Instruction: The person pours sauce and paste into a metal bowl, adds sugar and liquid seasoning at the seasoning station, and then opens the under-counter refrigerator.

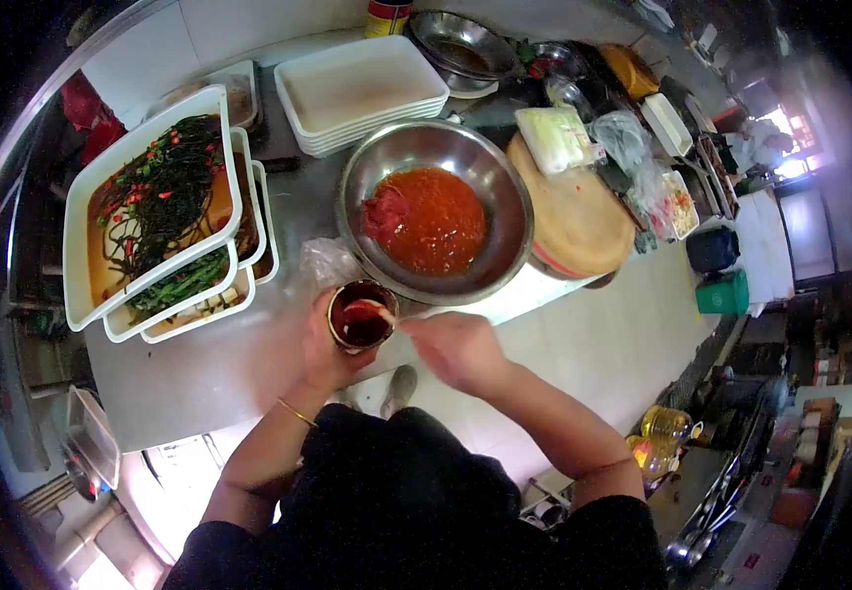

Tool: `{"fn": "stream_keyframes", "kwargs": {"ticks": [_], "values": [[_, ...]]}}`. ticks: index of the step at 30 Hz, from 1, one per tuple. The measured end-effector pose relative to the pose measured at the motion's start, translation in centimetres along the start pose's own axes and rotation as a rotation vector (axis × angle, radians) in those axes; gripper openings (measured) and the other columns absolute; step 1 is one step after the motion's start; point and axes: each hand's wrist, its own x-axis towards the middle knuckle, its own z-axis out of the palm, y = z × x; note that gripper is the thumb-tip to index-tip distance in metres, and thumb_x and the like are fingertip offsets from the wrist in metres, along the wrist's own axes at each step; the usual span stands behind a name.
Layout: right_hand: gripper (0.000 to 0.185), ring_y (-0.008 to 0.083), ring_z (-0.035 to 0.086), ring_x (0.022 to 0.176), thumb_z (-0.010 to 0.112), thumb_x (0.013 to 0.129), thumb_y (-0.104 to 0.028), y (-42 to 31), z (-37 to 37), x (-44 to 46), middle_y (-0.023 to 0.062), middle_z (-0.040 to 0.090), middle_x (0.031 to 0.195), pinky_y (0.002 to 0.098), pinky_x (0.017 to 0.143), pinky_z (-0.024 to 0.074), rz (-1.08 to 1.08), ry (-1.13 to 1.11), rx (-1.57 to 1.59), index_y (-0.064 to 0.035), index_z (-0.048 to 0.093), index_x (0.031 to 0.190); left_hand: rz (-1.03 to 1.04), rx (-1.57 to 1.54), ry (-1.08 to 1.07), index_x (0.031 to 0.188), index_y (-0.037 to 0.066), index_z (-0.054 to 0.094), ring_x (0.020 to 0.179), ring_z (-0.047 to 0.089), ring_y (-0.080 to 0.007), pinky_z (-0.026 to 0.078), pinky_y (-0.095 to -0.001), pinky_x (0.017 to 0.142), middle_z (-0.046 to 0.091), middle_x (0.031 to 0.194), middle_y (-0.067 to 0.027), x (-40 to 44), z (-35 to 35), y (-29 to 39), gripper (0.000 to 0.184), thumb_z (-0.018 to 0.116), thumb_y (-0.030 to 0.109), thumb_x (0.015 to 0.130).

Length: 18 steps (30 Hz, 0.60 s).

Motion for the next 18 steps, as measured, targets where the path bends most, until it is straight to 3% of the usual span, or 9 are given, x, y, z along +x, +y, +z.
{"fn": "stream_keyframes", "kwargs": {"ticks": [1,4,7,11,14,17,18], "values": [[0.028,0.0206,0.063,0.070,0.062,0.076,-0.006,0.2,0.5,0.3,0.0053,0.064,0.078,0.0319,0.062,0.0515,-0.208,-0.096,-0.214,-0.0049,0.065,0.105,0.034,0.009,0.016,0.131,0.005,0.040,0.115,0.049,-0.0351,0.037,-0.0496,0.100,0.052,0.124,-0.0142,-0.2,0.3,-0.4,0.092,0.084,0.022,0.053],[0.034,0.0199,0.061,0.070,0.061,0.070,-0.013,0.5,1.6,1.7,0.0018,0.060,0.077,0.0325,0.063,0.0508,-0.406,-0.235,-0.485,-0.0054,0.063,0.104,0.127,0.108,0.079,0.134,0.007,0.037,0.120,0.044,-0.0348,0.025,-0.0578,0.107,0.048,0.129,-0.0125,-0.6,0.5,-0.2,0.096,0.084,0.024,0.051],[0.033,0.0188,0.060,0.071,0.058,0.071,-0.015,1.5,2.3,1.6,0.0016,0.058,0.077,0.0306,0.063,0.0497,-0.387,-0.269,-0.536,-0.0051,0.061,0.102,0.140,0.185,0.090,0.134,0.007,0.037,0.123,0.042,-0.0324,0.017,-0.0613,0.110,0.046,0.132,-0.0104,-0.7,0.3,0.0,0.099,0.085,0.023,0.049],[0.026,0.0252,0.064,0.072,0.059,0.075,-0.008,1.8,3.6,0.1,0.0063,0.064,0.079,0.0356,0.061,0.0510,0.001,-0.182,-0.251,-0.0045,0.064,0.100,0.192,0.212,0.091,0.134,0.006,0.037,0.126,0.041,-0.0332,0.014,-0.0600,0.111,0.045,0.131,-0.0115,-0.8,0.7,0.2,0.100,0.085,0.028,0.049],[0.022,0.0234,0.063,0.066,0.056,0.083,-0.006,2.4,5.1,-1.7,0.0064,0.065,0.077,0.0356,0.058,0.0504,0.249,-0.064,0.046,-0.0025,0.064,0.104,0.280,0.223,0.176,0.133,0.006,0.037,0.126,0.041,-0.0328,0.013,-0.0607,0.112,0.045,0.131,-0.0116,-0.9,1.7,0.1,0.102,0.087,0.025,0.047],[0.021,0.0182,0.059,0.059,0.054,0.090,-0.008,1.7,6.0,-2.3,0.0053,0.063,0.074,0.0316,0.055,0.0482,0.857,-0.128,0.776,0.0000,0.063,0.106,0.239,0.190,0.162,0.134,0.005,0.036,0.124,0.042,-0.0331,0.014,-0.0604,0.112,0.045,0.131,-0.0120,-1.4,2.1,0.2,0.103,0.087,0.023,0.046],[0.021,0.0168,0.058,0.060,0.054,0.090,-0.008,1.7,6.2,-2.6,0.0053,0.062,0.074,0.0303,0.055,0.0475,0.945,-0.087,0.901,0.0008,0.063,0.106,0.241,0.179,0.177,0.134,0.005,0.036,0.124,0.042,-0.0333,0.015,-0.0597,0.112,0.045,0.131,-0.0125,-1.6,2.3,-0.1,0.103,0.088,0.023,0.047]]}}
